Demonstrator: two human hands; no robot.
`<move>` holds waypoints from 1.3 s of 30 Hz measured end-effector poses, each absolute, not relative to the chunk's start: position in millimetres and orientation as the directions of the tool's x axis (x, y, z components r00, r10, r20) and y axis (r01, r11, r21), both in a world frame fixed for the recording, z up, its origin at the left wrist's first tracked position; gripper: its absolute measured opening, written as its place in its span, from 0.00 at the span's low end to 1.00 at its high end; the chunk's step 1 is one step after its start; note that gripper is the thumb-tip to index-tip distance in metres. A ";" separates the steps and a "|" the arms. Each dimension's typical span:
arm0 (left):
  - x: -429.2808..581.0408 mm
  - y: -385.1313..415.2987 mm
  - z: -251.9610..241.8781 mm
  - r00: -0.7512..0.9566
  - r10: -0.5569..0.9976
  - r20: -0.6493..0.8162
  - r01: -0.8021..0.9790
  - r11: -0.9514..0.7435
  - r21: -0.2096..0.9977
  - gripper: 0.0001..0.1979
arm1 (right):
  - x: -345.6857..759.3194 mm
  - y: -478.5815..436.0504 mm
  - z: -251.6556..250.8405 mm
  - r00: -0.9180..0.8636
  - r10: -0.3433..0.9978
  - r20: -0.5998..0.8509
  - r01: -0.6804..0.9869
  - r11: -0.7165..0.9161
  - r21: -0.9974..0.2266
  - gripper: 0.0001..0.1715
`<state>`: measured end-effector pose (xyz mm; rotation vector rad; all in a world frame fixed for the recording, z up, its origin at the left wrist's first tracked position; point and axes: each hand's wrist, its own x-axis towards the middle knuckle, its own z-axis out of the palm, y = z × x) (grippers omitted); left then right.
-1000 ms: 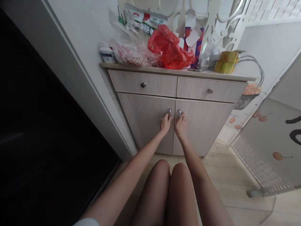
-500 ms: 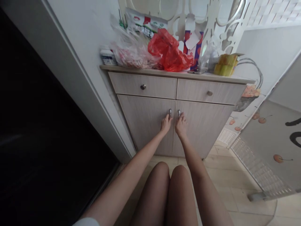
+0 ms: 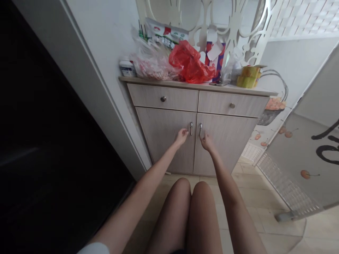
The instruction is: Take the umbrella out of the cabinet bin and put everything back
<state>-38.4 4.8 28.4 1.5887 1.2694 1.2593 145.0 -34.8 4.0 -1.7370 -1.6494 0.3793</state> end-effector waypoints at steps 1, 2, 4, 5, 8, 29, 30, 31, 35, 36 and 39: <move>-52.3 -7.3 28.1 0.070 0.978 0.196 0.211 -0.207 0.955 0.16 | 152.0 -48.0 4.6 0.145 0.970 0.198 0.691 0.044 -0.721 0.45; -67.6 -20.9 27.4 0.136 0.981 0.139 0.156 -0.159 0.975 0.18 | 158.5 -62.9 5.5 0.125 0.983 0.134 0.592 0.035 -0.806 0.45; -97.9 -49.4 26.1 0.384 0.923 0.019 -0.053 0.002 0.999 0.24 | 167.9 -95.4 9.7 0.009 0.998 0.059 0.274 0.055 -0.960 0.46; -110.4 -62.9 26.3 0.486 0.874 0.020 -0.167 0.070 0.983 0.27 | 170.2 -111.1 13.8 -0.061 0.994 0.085 0.083 0.090 -0.992 0.46; -127.2 -93.1 30.4 0.548 0.817 0.179 -0.506 0.153 0.849 0.29 | 166.4 -144.8 31.6 -0.127 0.950 0.284 -0.411 0.210 -0.887 0.49; -55.8 -50.0 12.0 0.392 0.915 0.096 -0.524 0.136 0.841 0.26 | 134.0 -91.7 5.9 0.107 0.954 0.281 -0.357 0.301 -0.885 0.36; -52.2 -40.4 14.5 0.328 0.943 0.057 -0.387 0.079 0.919 0.26 | 135.5 -84.9 6.2 0.192 0.942 0.275 -0.161 0.307 -0.938 0.35; -47.2 -30.6 17.5 0.225 0.973 0.048 -0.231 0.006 0.973 0.25 | 136.2 -77.1 6.8 0.282 0.911 0.301 0.056 0.297 -0.953 0.34; -17.5 1.9 29.8 -0.037 0.972 0.233 0.326 -0.208 0.922 0.20 | 128.9 -38.2 12.7 0.380 0.771 0.511 0.632 0.187 -0.752 0.31; -10.5 6.6 31.5 -0.022 0.967 0.254 0.383 -0.226 0.896 0.18 | 125.3 -28.2 14.5 0.359 0.784 0.507 0.654 0.176 -0.735 0.30; 0.8 11.0 31.5 0.026 0.965 0.259 0.426 -0.245 0.871 0.12 | 116.0 -5.7 17.6 0.300 0.866 0.401 0.572 0.174 -0.802 0.27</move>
